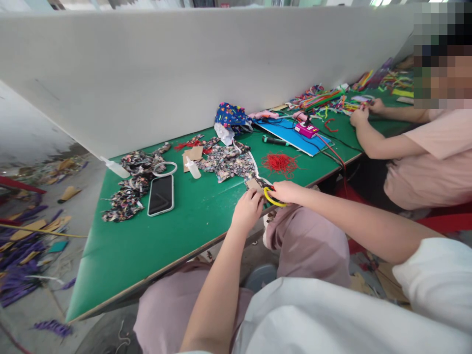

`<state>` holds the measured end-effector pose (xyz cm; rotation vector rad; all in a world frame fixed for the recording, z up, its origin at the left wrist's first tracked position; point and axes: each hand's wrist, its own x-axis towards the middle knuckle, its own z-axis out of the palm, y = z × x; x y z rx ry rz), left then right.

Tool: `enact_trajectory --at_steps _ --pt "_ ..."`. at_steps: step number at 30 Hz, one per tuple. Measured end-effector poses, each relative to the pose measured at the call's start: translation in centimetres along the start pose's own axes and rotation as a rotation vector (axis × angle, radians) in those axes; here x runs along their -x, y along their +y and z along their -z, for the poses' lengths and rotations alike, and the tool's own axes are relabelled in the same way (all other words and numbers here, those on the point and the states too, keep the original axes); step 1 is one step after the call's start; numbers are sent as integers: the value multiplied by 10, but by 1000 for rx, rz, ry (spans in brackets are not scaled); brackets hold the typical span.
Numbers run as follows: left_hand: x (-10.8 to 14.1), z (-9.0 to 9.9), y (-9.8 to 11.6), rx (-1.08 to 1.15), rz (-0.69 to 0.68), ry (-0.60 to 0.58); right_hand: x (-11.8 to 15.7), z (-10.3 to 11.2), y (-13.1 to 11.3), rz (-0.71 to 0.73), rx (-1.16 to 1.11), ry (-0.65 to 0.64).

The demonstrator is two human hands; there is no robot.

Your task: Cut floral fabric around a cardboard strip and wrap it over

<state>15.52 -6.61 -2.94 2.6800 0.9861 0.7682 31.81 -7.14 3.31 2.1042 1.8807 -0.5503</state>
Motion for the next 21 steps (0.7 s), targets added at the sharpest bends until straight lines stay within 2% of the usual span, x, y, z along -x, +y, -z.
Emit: enact_trajectory --at_steps 21 --pt "0 2 1 -9 1 -20 -1 9 -2 -38 -79 -128"
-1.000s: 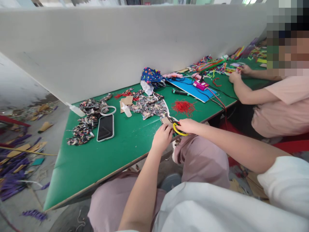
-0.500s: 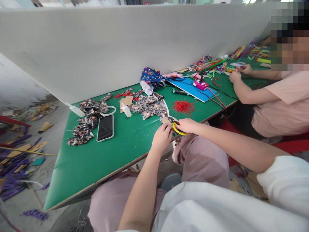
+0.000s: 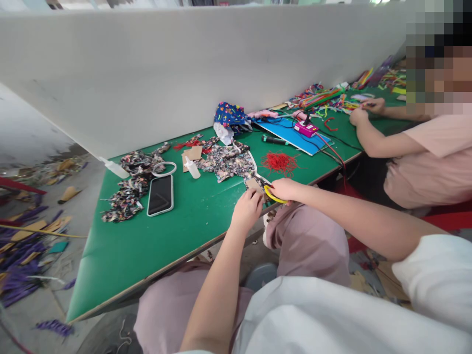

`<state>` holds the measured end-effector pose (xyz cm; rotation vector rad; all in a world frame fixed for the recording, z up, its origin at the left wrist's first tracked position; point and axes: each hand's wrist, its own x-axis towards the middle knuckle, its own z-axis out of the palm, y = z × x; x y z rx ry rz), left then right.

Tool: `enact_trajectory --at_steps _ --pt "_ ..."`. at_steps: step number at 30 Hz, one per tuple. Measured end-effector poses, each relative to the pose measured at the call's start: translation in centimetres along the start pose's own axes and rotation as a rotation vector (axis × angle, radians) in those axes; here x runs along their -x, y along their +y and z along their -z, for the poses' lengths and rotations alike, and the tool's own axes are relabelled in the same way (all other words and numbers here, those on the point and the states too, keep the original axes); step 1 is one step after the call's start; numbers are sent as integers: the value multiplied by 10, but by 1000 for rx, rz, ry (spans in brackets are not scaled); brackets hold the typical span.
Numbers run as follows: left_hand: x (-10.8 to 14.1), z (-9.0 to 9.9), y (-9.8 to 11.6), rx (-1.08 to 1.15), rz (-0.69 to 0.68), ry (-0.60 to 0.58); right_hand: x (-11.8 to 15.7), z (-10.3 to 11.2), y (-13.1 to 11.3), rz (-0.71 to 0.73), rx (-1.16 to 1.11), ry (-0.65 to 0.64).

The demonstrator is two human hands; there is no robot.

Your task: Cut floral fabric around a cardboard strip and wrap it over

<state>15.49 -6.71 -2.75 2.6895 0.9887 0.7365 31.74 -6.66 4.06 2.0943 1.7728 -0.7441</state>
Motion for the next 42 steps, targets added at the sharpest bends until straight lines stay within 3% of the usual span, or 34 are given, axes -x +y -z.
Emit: enact_trajectory --at_steps 12,28,34,42 --pt "1 -1 0 -5 1 14 0 38 -3 -85 17 -196" --pt "0 0 1 -42 13 21 -26 83 7 23 3 -341" --pt "-3 2 -2 -77 -33 -42 -19 79 9 63 21 -300" --pt "-10 13 -9 -128 -114 -160 -13 43 24 81 155 -116"
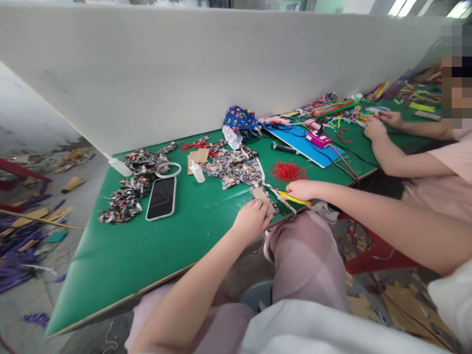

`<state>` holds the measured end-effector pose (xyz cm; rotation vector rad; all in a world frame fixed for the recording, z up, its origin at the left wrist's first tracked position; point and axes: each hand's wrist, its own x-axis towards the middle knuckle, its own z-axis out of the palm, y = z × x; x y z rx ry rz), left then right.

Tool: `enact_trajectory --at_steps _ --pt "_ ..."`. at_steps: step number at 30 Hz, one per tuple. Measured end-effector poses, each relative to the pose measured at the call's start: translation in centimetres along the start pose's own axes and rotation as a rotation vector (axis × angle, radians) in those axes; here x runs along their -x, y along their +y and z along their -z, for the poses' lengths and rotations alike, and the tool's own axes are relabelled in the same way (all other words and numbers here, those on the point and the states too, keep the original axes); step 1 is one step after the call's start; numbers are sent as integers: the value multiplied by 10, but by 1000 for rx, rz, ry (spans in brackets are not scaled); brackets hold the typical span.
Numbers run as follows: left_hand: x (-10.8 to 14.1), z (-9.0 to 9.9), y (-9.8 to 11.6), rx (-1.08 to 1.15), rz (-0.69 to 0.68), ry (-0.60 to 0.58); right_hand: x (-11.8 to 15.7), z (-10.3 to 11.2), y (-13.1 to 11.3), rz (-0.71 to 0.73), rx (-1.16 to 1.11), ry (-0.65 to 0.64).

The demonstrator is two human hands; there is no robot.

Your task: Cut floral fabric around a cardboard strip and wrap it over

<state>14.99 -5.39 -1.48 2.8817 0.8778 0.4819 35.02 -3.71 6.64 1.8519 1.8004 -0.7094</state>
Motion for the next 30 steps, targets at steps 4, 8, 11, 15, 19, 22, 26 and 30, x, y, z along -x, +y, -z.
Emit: enact_trajectory --at_steps 4,8,11,15,19,22,26,30 --pt "-3 2 -1 -12 0 -35 -5 -4 15 42 90 91" --pt "-3 3 -1 -10 11 -65 -8 2 25 79 148 74" --pt "-5 6 -2 -7 16 -90 -12 5 29 124 167 66" --pt "-8 7 -4 6 17 -119 -21 6 33 154 170 66" --pt "-9 6 -6 13 24 -136 -28 5 33 161 171 93" --pt "-9 5 -6 18 27 -143 -30 3 32 166 155 113" --pt "-9 5 -7 19 19 -145 -34 3 35 193 99 117" --pt "-9 5 -7 20 22 -148 -41 6 39 213 54 103"
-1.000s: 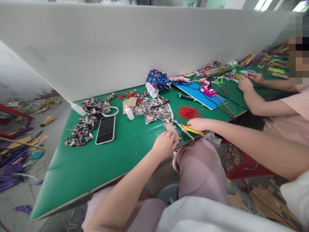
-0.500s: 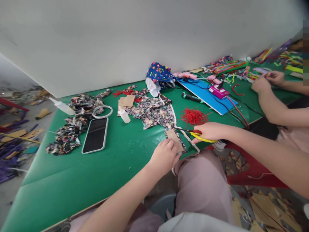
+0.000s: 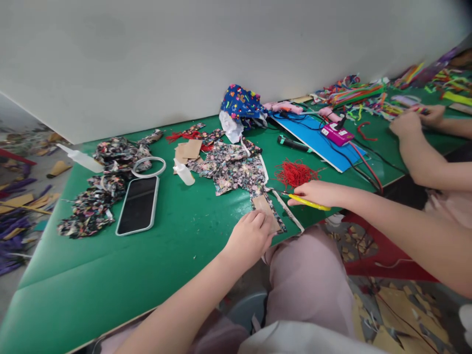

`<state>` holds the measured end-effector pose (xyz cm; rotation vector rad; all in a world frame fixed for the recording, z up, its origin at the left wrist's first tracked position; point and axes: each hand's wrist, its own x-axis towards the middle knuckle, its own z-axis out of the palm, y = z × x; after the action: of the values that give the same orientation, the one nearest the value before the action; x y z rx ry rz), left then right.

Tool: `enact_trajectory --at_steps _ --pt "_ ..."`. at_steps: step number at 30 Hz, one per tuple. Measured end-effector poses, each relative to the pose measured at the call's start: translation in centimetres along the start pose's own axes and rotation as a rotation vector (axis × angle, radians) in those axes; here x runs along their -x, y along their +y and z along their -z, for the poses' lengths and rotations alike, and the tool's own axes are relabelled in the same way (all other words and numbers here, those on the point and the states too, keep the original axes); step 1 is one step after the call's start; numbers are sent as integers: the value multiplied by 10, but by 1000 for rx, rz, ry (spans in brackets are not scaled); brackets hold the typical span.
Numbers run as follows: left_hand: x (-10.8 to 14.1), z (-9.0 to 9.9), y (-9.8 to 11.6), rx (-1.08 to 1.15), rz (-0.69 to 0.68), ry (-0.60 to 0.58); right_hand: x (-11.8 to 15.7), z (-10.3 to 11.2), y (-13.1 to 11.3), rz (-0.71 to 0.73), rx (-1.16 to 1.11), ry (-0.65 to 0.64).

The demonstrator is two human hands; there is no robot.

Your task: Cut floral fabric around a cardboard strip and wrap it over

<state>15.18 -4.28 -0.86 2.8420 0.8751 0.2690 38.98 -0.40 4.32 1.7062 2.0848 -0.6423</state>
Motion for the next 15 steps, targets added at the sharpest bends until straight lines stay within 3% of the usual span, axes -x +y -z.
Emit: enact_trajectory --at_steps 9,15 --pt "0 -1 -1 5 -16 -7 15 -4 -12 -66 8 -10" --pt "1 -3 -1 1 -26 8 22 -17 -24 -149 46 48"
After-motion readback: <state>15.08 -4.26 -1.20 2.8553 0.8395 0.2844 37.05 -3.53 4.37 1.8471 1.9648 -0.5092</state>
